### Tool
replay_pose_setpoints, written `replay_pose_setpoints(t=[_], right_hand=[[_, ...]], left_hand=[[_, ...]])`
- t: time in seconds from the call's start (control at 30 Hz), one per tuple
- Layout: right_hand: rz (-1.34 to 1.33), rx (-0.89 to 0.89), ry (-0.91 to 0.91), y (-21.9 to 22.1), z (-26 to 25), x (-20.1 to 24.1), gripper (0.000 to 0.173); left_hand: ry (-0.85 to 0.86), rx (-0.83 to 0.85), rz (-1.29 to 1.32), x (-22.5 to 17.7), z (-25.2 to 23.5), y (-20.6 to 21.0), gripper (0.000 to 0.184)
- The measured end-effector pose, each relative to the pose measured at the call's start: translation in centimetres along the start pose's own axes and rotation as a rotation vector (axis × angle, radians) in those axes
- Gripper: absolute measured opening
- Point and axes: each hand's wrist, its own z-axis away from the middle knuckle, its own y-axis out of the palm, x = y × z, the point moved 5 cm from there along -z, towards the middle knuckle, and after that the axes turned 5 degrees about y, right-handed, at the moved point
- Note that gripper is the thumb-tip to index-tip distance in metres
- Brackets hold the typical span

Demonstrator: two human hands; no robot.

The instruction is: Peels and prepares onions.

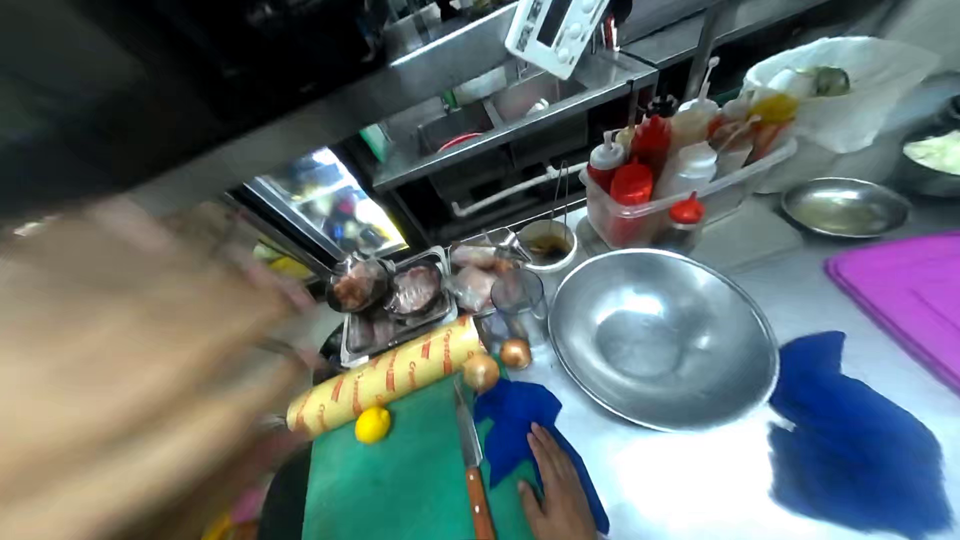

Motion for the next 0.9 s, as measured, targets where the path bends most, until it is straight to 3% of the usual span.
replay_pose_setpoints(t=[0.1, 0.17, 0.23, 0.3, 0.37, 0.43, 0.5, 0.57, 0.63, 0.73, 0.8, 0.9], right_hand=[[0.06, -0.123, -0.016, 2.2, -0.8, -2.2, 0.067], [0.15, -0.105, 0.039, 2.1, -2.0, -1.8, 0.072], [0.256, -0.085, 0.097, 1.6, -3.9, -1.0, 0.065], [0.264, -0.035, 0.171, 0.9, -5.4, -0.6, 0.042], [0.143, -0.093, 0.245, -0.4, -5.7, 0.1, 0.028], [-0.015, -0.332, 0.29, -1.9, -4.8, 1.0, 0.026], [-0.011, -0.55, 0.329, -3.5, -3.6, 2.3, 0.027], [0.119, -0.598, 0.307, -3.9, -2.0, 3.8, 0.042], [0.276, -0.523, 0.254, -2.5, -0.6, 6.5, 0.055], [0.405, -0.16, 0.282, 3.2, 0.3, 9.7, 0.059], [0.464, 0.05, 0.344, 7.3, 0.6, 10.2, 0.065], [0.537, 0.127, 0.416, 9.6, 1.4, 10.0, 0.059]], left_hand=[[-0.385, 0.099, 0.216, -1.4, 8.8, 15.3, 0.051], [-0.655, 0.207, 0.396, -3.0, 14.4, 23.7, 0.049], [-0.816, 0.271, 0.613, -5.6, 17.6, 28.8, 0.046], [-0.845, 0.203, 0.805, -8.9, 19.3, 32.1, 0.047], [-0.791, 0.169, 0.902, -11.6, 20.9, 34.4, 0.046], [-0.783, 0.146, 0.93, -12.4, 23.4, 36.1, 0.045], [-0.867, 0.107, 0.92, -11.8, 26.6, 37.5, 0.045], [-0.958, 0.047, 0.906, -10.9, 29.4, 38.4, 0.044], [-0.992, 0.001, 0.92, -9.7, 30.5, 39.1, 0.044], [-0.951, -0.045, 0.941, -8.1, 28.6, 39.9, 0.043], [-0.872, -0.072, 0.946, -7.1, 25.2, 39.5, 0.042], [-0.717, -0.039, 0.957, -5.6, 18.1, 38.1, 0.045]])
